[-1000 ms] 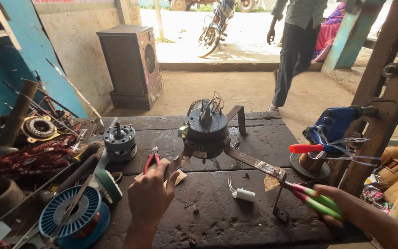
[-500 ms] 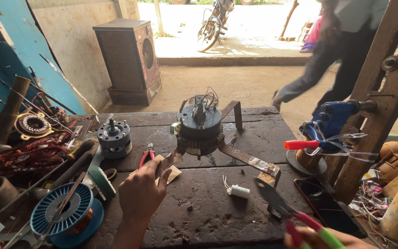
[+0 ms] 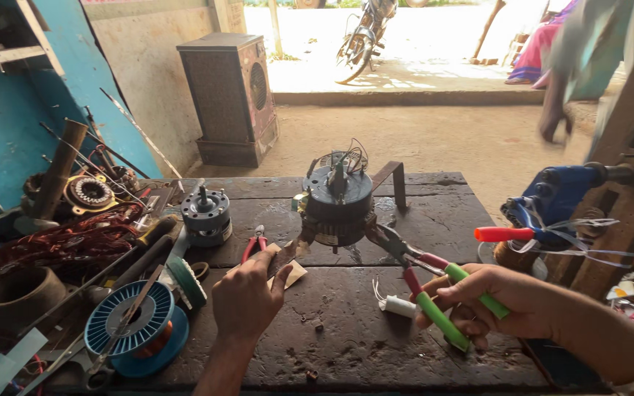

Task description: The person works on a small electric motor mounted on a metal stand. They use pliers to adjust and manipulate wires and components on the motor, occasionally rotating the motor to access different sides. The person continues to adjust the motor throughout the clip.

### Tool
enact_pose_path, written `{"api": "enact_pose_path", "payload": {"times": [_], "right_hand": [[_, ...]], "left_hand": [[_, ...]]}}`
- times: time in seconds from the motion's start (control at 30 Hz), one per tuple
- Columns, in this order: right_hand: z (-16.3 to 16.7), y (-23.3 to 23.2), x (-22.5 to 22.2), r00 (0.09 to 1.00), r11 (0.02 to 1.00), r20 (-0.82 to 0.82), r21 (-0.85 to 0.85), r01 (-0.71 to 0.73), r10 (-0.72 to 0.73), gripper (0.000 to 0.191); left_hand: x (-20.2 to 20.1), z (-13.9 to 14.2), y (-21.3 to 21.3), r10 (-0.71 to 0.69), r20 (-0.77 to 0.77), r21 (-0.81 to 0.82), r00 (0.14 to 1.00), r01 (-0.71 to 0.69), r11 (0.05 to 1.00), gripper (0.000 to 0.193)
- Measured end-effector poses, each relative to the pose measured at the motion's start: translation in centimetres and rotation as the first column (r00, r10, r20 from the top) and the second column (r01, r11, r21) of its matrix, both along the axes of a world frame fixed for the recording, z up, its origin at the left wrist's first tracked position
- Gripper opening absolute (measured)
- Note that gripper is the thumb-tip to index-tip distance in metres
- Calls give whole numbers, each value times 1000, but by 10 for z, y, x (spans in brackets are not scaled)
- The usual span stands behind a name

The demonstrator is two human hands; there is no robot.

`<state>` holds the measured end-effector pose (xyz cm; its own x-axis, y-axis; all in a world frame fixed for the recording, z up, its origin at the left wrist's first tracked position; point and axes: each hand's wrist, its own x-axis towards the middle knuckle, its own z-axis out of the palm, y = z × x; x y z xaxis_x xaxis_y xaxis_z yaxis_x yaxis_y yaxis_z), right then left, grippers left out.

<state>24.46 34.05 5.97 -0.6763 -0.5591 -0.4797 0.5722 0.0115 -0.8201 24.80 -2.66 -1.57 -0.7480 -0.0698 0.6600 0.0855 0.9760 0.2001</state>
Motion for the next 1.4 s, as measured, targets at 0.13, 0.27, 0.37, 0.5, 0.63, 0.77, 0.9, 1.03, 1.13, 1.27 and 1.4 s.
{"api": "enact_pose_path", "payload": {"times": [0.13, 0.27, 0.37, 0.5, 0.63, 0.77, 0.9, 1.03, 1.13, 1.27, 1.4], "right_hand": [[0, 4, -13, 999, 998, -10, -29, -53, 53, 30], [0, 10, -23, 999, 998, -22, 51, -31, 32, 29], [1, 11, -26, 999, 996, -33, 84, -32, 34, 38], [3, 13, -29, 999, 995, -2, 95, -42, 42, 39], [0, 17, -33, 999, 994, 23, 107, -30, 28, 40], [-1, 16, -33, 998, 996, 36, 70, -56, 53, 42], [9, 17, -22, 992, 989, 23, 69, -129, 128, 45], [22, 30, -1, 990, 974, 67, 180, -136, 125, 52], [18, 30, 4, 986, 973, 61, 167, -161, 153, 54], [25, 48, 18, 996, 969, 80, 241, -56, 38, 56], [34, 61, 38, 991, 986, 128, 156, -51, 31, 61]], "left_hand": [[-1, 0, 0, -10, -17, 0, 1000, 10, 1000, 46], [-1, 3, 3, 15, 43, -1, 999, -15, 1000, 47], [-1, 4, 5, 23, 38, -7, 999, -23, 1000, 44], [-1, 3, 5, 18, 19, -13, 1000, -17, 1000, 44], [-3, 2, 4, 14, -1, -26, 1000, -14, 1000, 46], [-3, 3, 5, 31, 88, -7, 996, -31, 999, 46], [-2, 6, 5, 26, 53, -3, 998, -26, 1000, 44], [-1, 7, 5, 37, 73, -7, 997, -36, 999, 42], [2, 6, 3, 77, 48, -28, 996, -76, 997, 41], [-2, 4, 10, 51, 73, 33, 996, -53, 998, 43], [-2, 3, 8, 55, 38, -8, 998, -54, 998, 45]]}}
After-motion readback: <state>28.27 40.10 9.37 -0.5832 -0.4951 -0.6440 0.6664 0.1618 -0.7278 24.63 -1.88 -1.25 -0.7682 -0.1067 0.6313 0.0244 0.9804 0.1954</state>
